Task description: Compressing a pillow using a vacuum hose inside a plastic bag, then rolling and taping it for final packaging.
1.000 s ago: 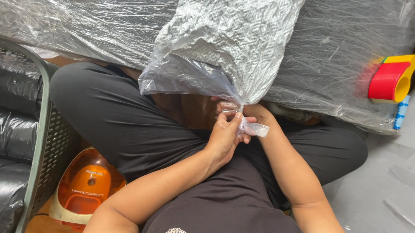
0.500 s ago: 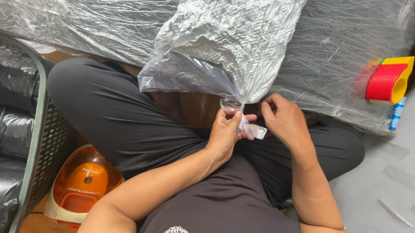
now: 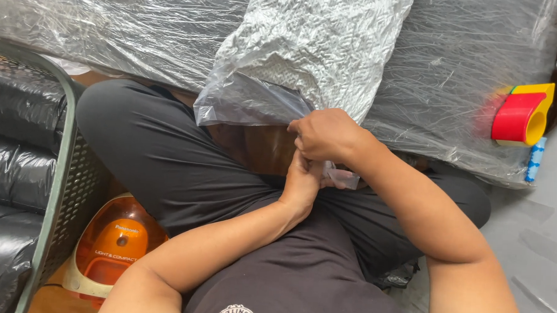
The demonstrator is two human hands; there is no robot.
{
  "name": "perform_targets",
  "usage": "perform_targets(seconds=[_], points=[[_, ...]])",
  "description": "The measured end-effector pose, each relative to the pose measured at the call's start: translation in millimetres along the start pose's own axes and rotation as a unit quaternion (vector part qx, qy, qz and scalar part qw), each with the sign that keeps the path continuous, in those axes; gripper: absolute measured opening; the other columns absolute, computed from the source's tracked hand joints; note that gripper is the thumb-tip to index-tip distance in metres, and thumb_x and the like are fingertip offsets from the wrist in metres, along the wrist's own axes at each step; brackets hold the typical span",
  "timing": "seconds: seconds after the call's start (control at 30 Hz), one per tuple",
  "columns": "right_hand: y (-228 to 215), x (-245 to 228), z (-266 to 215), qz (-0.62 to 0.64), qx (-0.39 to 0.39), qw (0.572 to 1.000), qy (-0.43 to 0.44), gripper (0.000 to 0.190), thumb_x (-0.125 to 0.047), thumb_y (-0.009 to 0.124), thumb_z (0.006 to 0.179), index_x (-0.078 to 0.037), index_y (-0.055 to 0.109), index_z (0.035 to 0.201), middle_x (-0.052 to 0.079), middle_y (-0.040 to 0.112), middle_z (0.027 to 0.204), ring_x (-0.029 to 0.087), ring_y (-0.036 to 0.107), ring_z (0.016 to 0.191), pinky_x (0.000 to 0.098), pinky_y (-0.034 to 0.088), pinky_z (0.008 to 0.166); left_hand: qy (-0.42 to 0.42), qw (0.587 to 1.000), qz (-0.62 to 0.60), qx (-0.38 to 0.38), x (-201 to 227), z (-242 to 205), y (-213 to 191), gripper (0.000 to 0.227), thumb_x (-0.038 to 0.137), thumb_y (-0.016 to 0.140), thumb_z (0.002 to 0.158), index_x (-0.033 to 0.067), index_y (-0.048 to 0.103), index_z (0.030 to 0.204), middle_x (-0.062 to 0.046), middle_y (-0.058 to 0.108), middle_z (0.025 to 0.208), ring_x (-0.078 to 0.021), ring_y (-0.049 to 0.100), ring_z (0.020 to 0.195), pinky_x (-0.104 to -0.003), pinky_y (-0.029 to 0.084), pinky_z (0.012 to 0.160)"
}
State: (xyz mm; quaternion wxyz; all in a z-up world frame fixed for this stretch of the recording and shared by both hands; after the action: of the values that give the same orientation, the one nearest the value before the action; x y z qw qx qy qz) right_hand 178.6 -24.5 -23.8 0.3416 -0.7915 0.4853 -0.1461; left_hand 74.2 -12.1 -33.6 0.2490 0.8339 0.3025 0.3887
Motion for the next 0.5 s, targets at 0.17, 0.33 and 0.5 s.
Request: perform_targets(seconds=[0.17, 0.33, 0.5], points=[[-15, -14, -3, -0.06, -0.037, 0.997, -0.024, 0.027, -0.033, 0.062, 0.085, -0.02, 0.076, 0.105, 0.011, 0.073, 0.08, 0.036, 0.075, 0.086, 0.0507, 0.058, 0.074, -0.002, 1.0, 0.019, -0.009, -4, 3, -3, 0.02, 0.011, 0.039, 0.109, 0.0055, 0.04, 0.128, -0.022, 0.069, 0.106, -0.0319, 0.075, 0.08, -0.037, 0.067, 0.064], [-42, -14, -42, -0.022, -0.067, 0.997, -0.037, 0.019, -0.026, 0.062, 0.088, -0.019, 0.069, 0.105, 0.015, 0.073, 0.083, 0.041, 0.073, 0.092, 0.0534, 0.058, 0.078, -0.007, 1.0, 0.009, -0.009, -16, 8, -10, 0.022, 0.013, 0.04, 0.109, 0.0035, 0.039, 0.129, -0.024, 0.069, 0.105, -0.0325, 0.074, 0.076, -0.035, 0.066, 0.061], [-60, 4, -87, 0.077, 0.048, 0.992, -0.089, 0.009, -0.025, 0.057, 0.087, -0.023, 0.063, 0.094, 0.006, 0.071, 0.092, 0.036, 0.072, 0.088, 0.0512, 0.057, 0.072, -0.019, 1.0, 0.011, -0.012, -30, 15, -17, 0.021, 0.018, 0.043, 0.11, 0.0006, 0.046, 0.121, -0.02, 0.07, 0.094, -0.0204, 0.068, 0.053, -0.023, 0.054, 0.044]])
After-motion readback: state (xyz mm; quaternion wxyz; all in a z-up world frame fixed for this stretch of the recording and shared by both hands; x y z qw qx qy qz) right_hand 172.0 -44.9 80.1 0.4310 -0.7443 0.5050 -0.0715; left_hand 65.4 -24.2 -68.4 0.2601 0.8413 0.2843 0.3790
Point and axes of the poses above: each hand's wrist, its own z-axis towards the middle knuckle, its own y-axis out of the palm, x = y × z, the point moved 9 cm from there along z, towards the middle knuckle
